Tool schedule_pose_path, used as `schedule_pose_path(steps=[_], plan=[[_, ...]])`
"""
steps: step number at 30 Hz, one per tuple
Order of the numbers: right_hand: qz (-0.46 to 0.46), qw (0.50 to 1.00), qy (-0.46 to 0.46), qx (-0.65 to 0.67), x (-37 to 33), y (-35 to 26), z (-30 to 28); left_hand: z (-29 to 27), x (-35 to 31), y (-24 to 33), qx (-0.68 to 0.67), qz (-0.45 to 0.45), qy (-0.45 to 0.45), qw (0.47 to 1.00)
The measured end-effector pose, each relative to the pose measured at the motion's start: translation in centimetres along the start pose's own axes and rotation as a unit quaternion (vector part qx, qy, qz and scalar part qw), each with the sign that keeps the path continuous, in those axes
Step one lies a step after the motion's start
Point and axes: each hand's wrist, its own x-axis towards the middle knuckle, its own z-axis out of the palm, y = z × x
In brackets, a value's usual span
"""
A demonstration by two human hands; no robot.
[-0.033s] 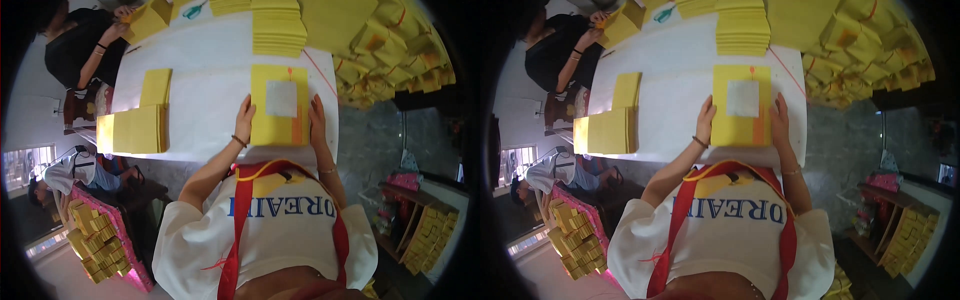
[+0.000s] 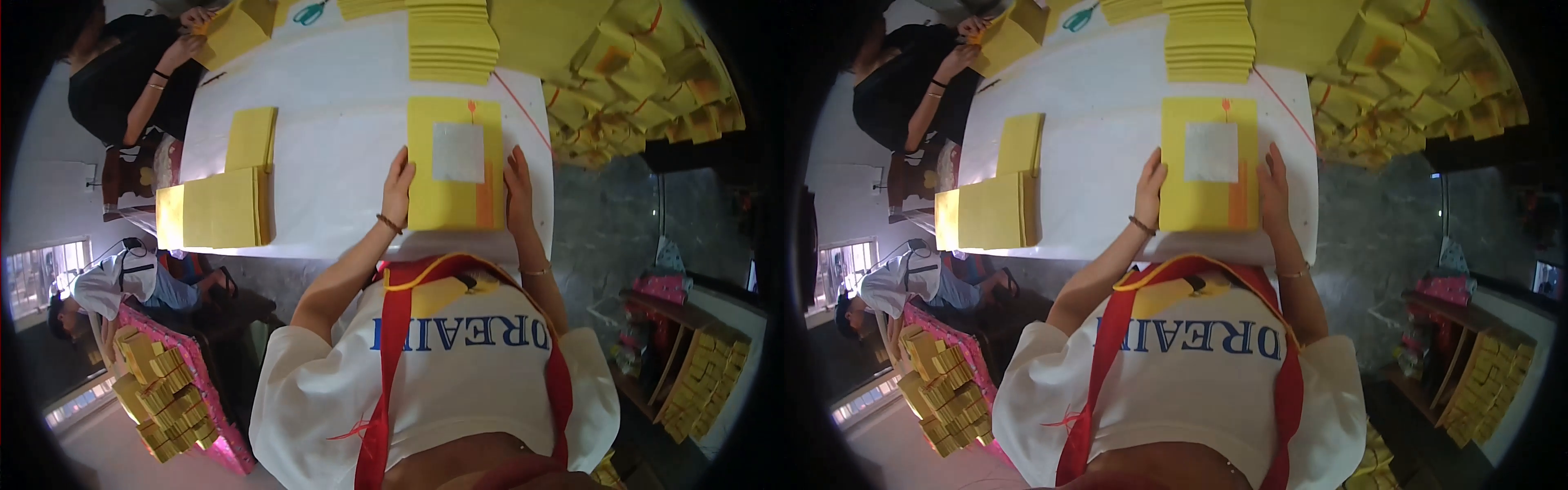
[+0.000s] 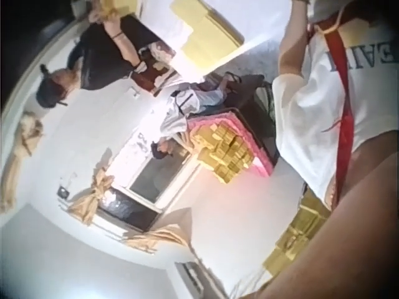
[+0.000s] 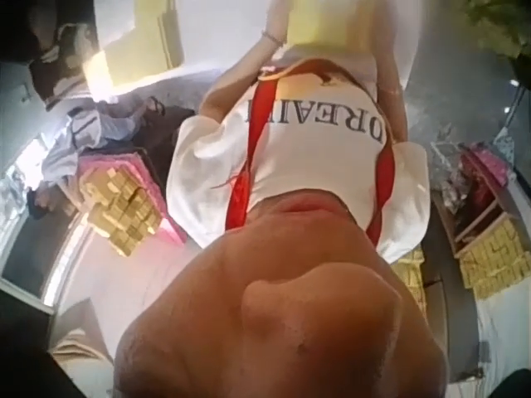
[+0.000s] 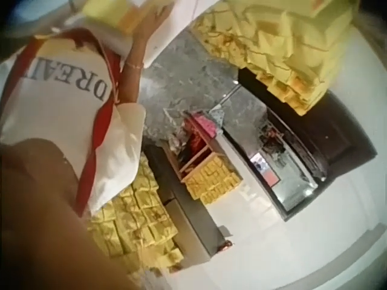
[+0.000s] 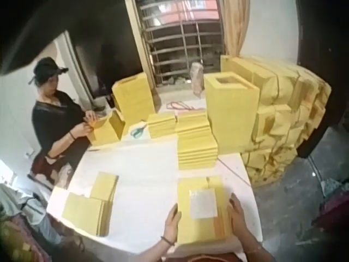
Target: Stack and organize yellow joss paper sheets at a production table.
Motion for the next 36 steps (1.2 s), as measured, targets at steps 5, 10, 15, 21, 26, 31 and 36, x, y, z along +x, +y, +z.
schedule_pose_path(steps=[5, 10, 15, 21, 26, 31, 36], plan=[[-0.127, 0.976, -0.03, -0.172, 0.5, 0.3, -2.2, -1.8, 1.2, -0.1, 0.104, 0.078, 0.023, 0.991], [-0.267, 0.886, -0.129, -0.356, 0.0, -1.9, -1.5, -0.7, -1.0, 4.4, 0.512, 0.34, -0.193, 0.765], [-0.196, 0.93, -0.121, -0.285, -1.0, 0.8, -2.0, 1.1, -3.8, 4.5, 0.615, 0.333, -0.263, 0.664], [-0.073, 0.991, -0.068, -0.087, -1.5, 0.1, -0.4, 0.5, -4.4, 2.7, 0.641, 0.262, -0.186, 0.697], [-0.057, 0.99, -0.104, -0.071, -1.6, 0.5, -0.4, -0.3, -3.8, 0.8, 0.592, 0.276, -0.164, 0.74], [-0.079, 0.991, -0.093, -0.06, -1.4, 1.4, -1.1, 0.6, -4.5, 1.8, 0.654, 0.238, -0.153, 0.701], [-0.097, 0.98, -0.062, -0.16, -2.7, -0.5, -1.7, 1.7, -4.5, 3.6, 0.671, 0.301, -0.154, 0.66]])
